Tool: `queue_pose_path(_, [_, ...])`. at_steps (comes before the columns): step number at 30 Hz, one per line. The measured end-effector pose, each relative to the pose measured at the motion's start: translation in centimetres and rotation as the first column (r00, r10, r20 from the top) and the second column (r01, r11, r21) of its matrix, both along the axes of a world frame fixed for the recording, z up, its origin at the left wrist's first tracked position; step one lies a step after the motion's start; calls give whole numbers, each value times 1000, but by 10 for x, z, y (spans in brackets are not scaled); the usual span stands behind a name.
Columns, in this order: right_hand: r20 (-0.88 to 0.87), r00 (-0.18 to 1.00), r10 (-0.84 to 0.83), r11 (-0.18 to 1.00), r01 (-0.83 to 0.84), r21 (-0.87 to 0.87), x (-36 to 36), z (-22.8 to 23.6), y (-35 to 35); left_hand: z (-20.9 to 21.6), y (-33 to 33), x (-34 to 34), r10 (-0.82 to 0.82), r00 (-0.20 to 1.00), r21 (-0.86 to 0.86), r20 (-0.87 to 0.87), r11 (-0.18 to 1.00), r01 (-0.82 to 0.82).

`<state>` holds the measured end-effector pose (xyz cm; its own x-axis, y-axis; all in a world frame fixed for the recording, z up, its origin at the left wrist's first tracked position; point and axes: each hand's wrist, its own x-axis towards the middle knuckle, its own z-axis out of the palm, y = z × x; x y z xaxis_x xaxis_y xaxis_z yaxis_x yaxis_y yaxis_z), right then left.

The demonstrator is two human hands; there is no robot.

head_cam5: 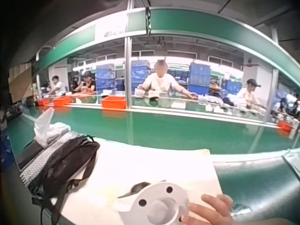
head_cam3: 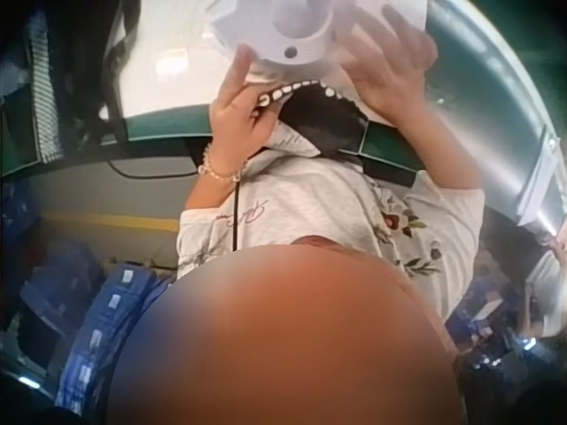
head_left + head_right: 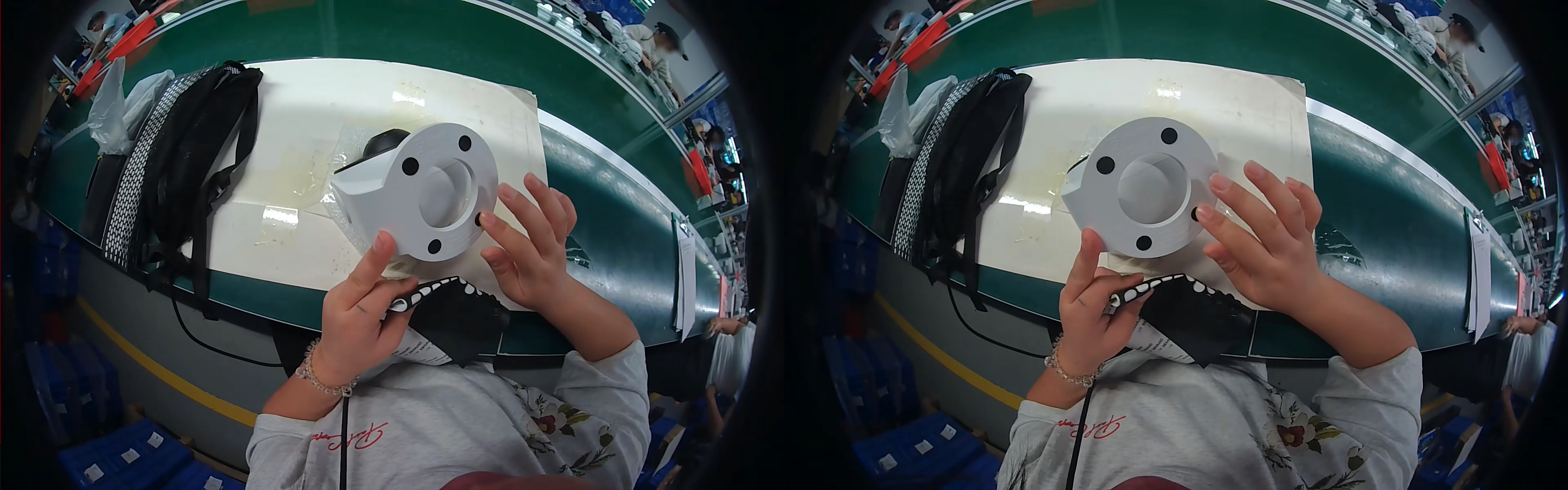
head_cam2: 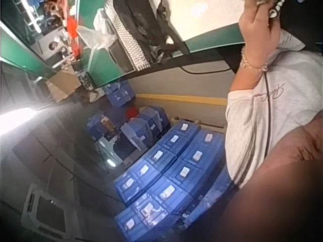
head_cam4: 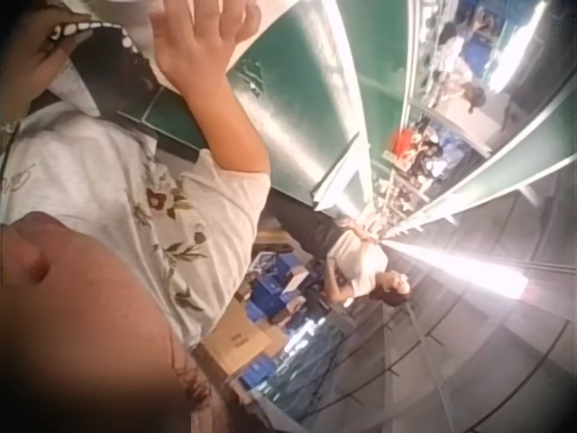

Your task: Manually applying adhesive seals and assembling components for a security camera base.

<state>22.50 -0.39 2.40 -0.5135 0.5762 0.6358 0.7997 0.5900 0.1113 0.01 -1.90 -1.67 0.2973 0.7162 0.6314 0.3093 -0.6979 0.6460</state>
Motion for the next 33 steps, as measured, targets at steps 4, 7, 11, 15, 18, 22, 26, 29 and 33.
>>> queue_pose_path(4, [9, 1000, -10, 999, 10, -52, 1, 2, -2, -2, 1, 0, -2, 1000, -30, -3, 1000, 2])
queue_pose_path(7, [-149, 974, 169, 982, -154, 109, 9, -9, 6, -2, 0, 0, -7, 1000, 1, 17, 1000, 7])
queue_pose_path(11, [89, 994, 69, 998, -70, 2, 3, 1, 3, -1, 1, -1, -4, 1000, 0, 3, 1000, 4])
queue_pose_path(15, [-120, 988, 100, 995, -102, -13, 3, 3, 9, -1, 1, -1, -8, 1000, 0, 6, 1000, 8])
queue_pose_path(18, [-340, 926, 164, 975, -203, -84, 0, 21, 22, -1, 0, -1, -8, 1000, -2, 6, 1000, 8])
queue_pose_path(22, [-313, 932, 185, 947, -254, -196, -7, 63, 44, 0, 0, 4, 8, 998, -65, 62, 998, -4])
queue_pose_path(26, [-473, 842, 260, 776, -474, -417, -22, 80, 78, -4, 0, -3, 33, 998, -40, 58, 999, -31])
queue_pose_path(29, [-700, 700, 142, 556, -641, -528, -29, 92, 87, 2, 0, -2, 6, 998, -65, 59, 998, -2])
queue_pose_path(33, [-645, 764, 6, 336, -609, -719, -41, 93, 95, 1, -3, -4, -36, 998, -93, 45, 995, 40])
